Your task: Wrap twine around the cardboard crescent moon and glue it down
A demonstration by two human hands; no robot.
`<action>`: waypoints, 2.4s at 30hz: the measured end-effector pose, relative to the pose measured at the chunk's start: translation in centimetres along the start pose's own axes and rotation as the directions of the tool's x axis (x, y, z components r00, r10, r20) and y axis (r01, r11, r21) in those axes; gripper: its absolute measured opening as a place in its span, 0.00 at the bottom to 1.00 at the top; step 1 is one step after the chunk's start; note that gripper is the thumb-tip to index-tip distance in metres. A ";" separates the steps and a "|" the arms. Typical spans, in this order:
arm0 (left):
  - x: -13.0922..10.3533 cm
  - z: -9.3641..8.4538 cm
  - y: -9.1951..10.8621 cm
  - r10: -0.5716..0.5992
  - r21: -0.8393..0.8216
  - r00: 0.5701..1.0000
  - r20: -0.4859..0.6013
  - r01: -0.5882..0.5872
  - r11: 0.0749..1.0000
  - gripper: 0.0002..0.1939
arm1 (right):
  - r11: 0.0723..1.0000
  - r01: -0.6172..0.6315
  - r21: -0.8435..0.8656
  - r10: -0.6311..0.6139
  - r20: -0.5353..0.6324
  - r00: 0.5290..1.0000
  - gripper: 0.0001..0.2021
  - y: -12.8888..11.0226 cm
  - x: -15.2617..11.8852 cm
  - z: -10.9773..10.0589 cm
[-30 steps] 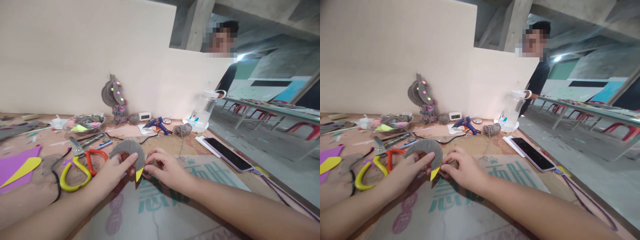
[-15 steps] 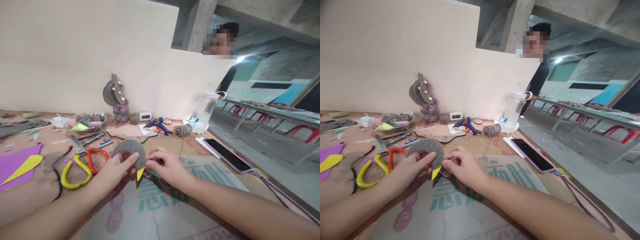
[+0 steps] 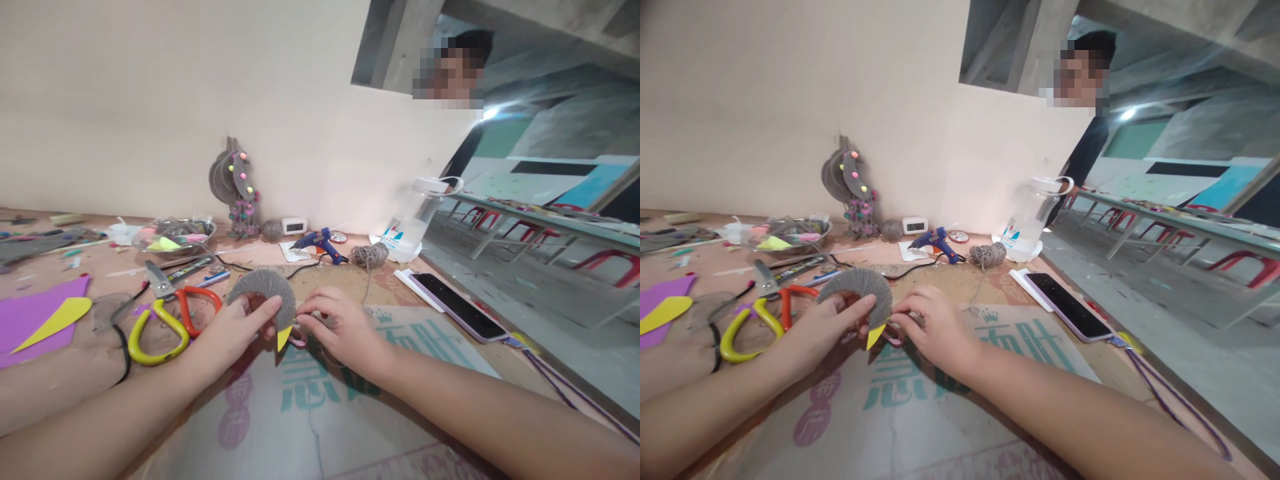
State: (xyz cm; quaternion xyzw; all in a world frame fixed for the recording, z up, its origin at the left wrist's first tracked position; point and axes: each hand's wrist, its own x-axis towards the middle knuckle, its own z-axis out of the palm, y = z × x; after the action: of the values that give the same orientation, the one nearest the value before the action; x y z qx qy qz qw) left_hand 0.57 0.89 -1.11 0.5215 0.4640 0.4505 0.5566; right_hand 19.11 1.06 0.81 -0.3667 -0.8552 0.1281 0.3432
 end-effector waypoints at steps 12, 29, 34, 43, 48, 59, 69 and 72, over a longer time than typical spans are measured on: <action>-0.1 0.0 0.1 0.013 0.097 0.996 -0.090 -0.004 0.995 0.17 | 0.993 0.075 -0.089 -0.076 -0.004 0.997 0.07 -0.2 -0.1 0.1; 0.1 -0.1 0.2 0.010 0.108 0.999 -0.049 -0.005 0.994 0.16 | 0.969 0.158 -0.189 -0.159 0.008 0.987 0.09 0.1 -0.2 0.1; 0.2 -0.2 -0.2 0.040 0.112 0.999 -0.033 -0.036 0.993 0.15 | 0.968 0.156 -0.197 -0.157 0.009 0.988 0.09 0.2 -0.3 0.3; 0.0 -0.1 0.4 0.002 0.079 0.998 -0.069 0.003 0.997 0.17 | 0.996 0.024 -0.088 -0.022 0.018 1.000 0.12 -0.3 -0.1 -0.1; 0.1 0.0 0.5 -0.006 0.043 0.999 -0.053 0.008 0.999 0.18 | 1.000 0.008 -0.016 -0.008 0.014 1.000 0.08 -0.1 -0.1 0.0; 0.2 -0.1 0.1 0.045 0.062 0.999 0.025 -0.047 0.997 0.19 | 0.992 -0.111 0.054 0.111 0.014 0.994 0.07 -0.3 0.3 0.3; -0.3 0.6 0.7 -0.013 -0.054 0.999 -0.041 0.011 0.998 0.18 | 0.986 -0.153 0.066 0.153 0.000 0.988 0.12 0.0 0.4 -0.2; -0.3 0.4 0.8 0.015 0.042 0.999 -0.036 -0.014 0.999 0.18 | 0.969 -0.214 0.124 0.221 -0.042 0.974 0.10 -0.1 0.7 -0.3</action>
State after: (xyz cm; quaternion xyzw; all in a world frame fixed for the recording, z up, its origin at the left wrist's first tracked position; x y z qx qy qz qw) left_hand 0.91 0.53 -0.28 0.5279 0.4797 0.4542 0.5338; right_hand 18.88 1.48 1.42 -0.4405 -0.7909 0.2054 0.3717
